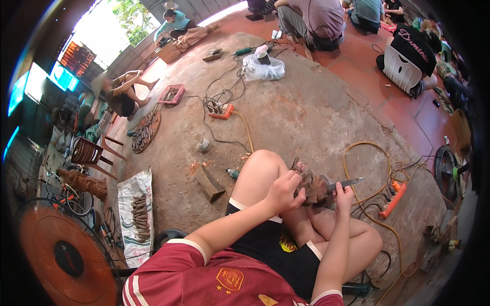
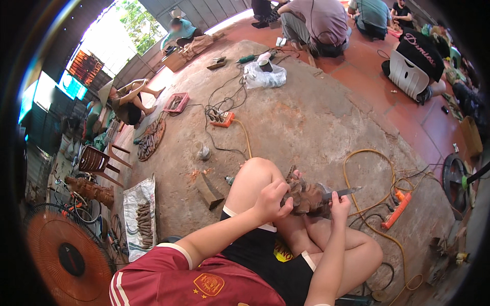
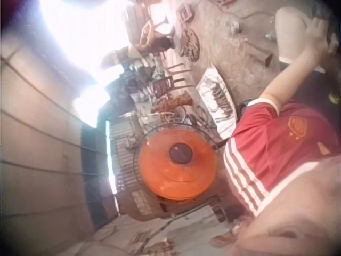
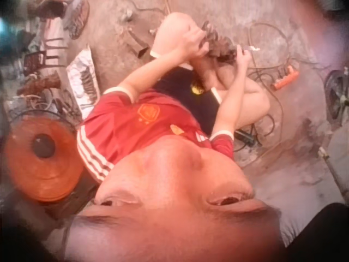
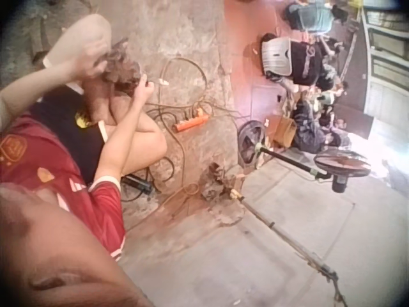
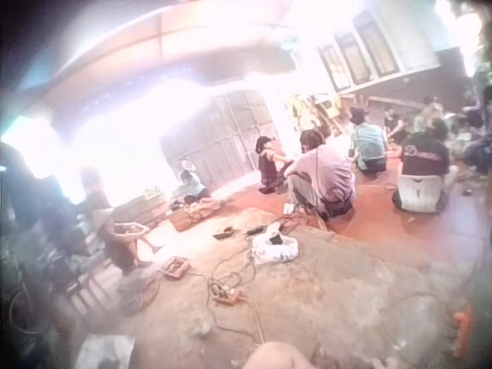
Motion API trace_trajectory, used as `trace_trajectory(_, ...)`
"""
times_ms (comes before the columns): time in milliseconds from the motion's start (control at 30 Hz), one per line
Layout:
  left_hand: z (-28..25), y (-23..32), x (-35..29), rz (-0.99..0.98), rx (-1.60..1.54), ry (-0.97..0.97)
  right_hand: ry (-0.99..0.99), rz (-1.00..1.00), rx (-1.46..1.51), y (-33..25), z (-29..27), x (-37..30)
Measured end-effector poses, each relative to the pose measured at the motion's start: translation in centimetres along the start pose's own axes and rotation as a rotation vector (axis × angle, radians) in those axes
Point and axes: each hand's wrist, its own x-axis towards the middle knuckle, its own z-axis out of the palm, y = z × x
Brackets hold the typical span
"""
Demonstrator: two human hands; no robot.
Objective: The person sits cross-legged on the floor and uses a knife to carve a piece of wood held in their lap. They rotate the wood to work on different sides while other people are visible in the background.
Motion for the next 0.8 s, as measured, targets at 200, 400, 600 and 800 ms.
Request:
trace_trajectory(200,0.4,-0.3,-0.1,-0.009,-0.003,-0.012,-0.149,0.018,0.124,-1.1,0.7,-1.2)
trace_trajectory(400,0.2,-0.5,-0.5,-0.035,0.023,-0.027,0.073,-0.077,0.112,1.0,0.5,0.0)
trace_trajectory(600,0.7,-0.1,0.0,-0.005,-0.006,-0.011,0.037,-0.087,0.029,-0.3,0.1,-1.0)
trace_trajectory(800,-0.1,-0.8,-0.4,-0.01,0.033,-0.009,-0.086,0.04,0.11,-1.6,1.7,-1.7)
